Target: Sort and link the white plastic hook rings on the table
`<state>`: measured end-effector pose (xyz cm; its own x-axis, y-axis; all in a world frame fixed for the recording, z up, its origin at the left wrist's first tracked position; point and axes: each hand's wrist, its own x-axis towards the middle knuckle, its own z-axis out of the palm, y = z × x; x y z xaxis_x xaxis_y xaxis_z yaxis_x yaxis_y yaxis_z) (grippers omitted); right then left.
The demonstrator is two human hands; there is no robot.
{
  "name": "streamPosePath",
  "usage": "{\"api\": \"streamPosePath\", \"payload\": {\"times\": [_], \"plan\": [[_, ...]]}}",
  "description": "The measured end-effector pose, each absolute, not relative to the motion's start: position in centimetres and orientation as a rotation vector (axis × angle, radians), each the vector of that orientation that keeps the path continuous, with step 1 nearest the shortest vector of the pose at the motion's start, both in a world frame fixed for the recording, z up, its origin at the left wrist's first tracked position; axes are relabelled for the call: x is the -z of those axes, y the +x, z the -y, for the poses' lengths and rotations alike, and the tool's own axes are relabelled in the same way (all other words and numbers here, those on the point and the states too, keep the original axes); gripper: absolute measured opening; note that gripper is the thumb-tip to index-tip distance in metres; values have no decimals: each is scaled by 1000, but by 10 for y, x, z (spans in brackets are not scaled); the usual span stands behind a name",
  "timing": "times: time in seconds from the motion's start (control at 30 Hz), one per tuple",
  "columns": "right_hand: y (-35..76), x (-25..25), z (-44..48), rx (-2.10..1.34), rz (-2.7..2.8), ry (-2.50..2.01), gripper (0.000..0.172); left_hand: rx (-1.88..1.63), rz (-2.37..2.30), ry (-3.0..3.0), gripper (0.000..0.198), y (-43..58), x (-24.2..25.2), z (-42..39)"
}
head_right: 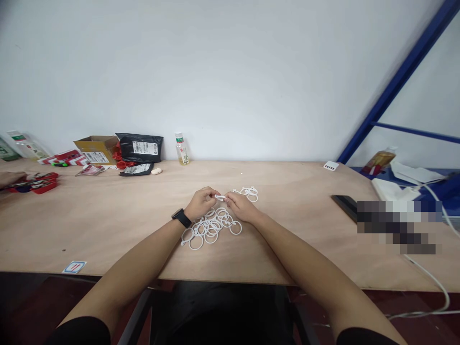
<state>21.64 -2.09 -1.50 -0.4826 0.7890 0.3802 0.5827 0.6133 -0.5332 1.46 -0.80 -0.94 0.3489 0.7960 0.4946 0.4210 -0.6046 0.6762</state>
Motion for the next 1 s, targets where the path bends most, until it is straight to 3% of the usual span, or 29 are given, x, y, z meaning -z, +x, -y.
{"api": "streamPosePath", "payload": {"times": [0.53,0.8,1.0], "plan": [[217,14,20,-342,2257,-1041,29,-1176,-1078,2078,24,12,14,2],[246,9,7,33,2126,-1557,28,-1198,-1271,2063,21,11,21,-3],[238,8,13,-196,2262,-1389,27,-1036,-1281,2275,19,12,16,4]]}}
